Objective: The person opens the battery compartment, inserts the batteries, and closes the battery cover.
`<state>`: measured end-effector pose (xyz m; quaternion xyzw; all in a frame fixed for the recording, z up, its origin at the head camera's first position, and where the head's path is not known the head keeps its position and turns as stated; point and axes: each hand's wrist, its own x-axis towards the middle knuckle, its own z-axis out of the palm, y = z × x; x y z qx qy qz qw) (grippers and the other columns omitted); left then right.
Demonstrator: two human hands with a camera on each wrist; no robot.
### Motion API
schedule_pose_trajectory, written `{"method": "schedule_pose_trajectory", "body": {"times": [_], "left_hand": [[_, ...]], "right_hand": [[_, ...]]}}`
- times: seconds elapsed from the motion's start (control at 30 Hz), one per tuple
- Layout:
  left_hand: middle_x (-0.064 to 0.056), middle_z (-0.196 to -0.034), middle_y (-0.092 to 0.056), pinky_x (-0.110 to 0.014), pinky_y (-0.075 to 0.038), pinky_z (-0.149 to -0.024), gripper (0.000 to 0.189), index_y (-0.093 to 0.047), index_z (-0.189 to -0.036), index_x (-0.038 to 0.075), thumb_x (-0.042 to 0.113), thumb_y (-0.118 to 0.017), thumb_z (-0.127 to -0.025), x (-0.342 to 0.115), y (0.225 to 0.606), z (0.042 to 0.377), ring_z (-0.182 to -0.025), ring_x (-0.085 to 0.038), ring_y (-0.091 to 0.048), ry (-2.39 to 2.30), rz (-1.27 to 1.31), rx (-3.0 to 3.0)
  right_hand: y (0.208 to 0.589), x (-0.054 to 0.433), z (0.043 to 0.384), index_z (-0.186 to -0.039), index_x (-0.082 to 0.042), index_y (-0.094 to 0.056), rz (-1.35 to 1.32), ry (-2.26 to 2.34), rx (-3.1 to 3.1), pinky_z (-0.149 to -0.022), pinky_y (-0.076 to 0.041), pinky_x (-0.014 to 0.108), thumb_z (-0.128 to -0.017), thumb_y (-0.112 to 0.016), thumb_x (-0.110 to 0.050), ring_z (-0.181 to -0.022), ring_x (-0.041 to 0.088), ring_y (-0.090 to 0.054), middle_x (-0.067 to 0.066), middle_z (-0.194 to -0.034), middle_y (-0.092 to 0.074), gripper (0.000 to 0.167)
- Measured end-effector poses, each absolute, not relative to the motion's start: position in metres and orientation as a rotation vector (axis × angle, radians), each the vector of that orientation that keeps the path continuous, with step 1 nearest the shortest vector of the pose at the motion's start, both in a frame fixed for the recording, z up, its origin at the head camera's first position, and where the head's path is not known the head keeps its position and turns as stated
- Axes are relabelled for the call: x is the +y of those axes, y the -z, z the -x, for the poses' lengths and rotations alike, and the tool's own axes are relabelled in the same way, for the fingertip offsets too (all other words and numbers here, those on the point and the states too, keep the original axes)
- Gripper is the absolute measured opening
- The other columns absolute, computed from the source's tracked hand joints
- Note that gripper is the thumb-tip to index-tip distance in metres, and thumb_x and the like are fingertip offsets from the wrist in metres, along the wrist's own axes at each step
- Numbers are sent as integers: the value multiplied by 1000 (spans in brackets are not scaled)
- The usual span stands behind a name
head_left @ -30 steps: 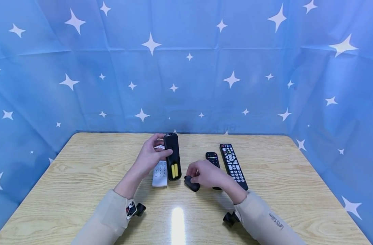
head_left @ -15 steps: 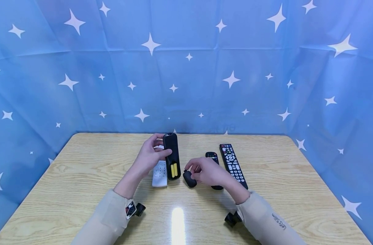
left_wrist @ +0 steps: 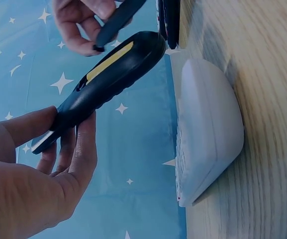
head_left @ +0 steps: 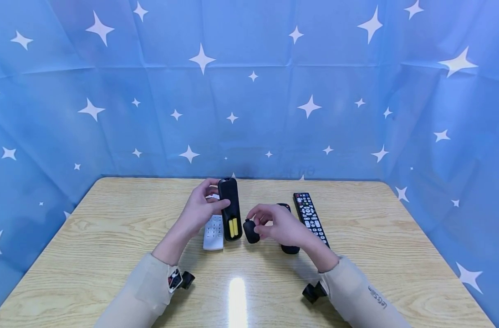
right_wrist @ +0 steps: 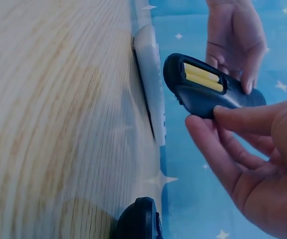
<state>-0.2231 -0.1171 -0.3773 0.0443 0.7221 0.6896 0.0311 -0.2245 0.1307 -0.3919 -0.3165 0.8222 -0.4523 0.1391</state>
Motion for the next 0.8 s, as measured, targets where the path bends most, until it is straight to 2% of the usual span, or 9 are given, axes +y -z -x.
{"method": "schedule_pose_trajectory", "body": {"times": [0.1,0.37,0.8], "left_hand": [[-21,-117,-58,-39,-62,-76,47,-53,-134,3,-7,-71,-92,-117,377,223,-94,-28,-70,-2129,-140,2220],[-21,-117,-58,-39,-62,-76,46,-53,-134,2,-6,-71,-92,-115,377,223,-93,-27,-69,-2136,-153,2205],[-20,-117,-59,-40,-62,-78,48,-51,-137,2,-6,-69,-94,-113,377,222,-95,-28,-70,-2146,-160,2174]], "right_hand": [[392,130,224,-120,-6,-65,935,1367,2330,-74,-62,45,-97,-68,2,-84,22,-68,5,-92,-65,24],[393,127,222,-121,-11,-65,992,1478,2338,-76,-60,37,-97,-69,-2,-91,20,-66,4,-99,-65,26],[396,122,217,-120,-11,-65,1047,1576,2286,-80,-60,36,-98,-70,-3,-98,23,-63,6,-105,-63,24]]}}
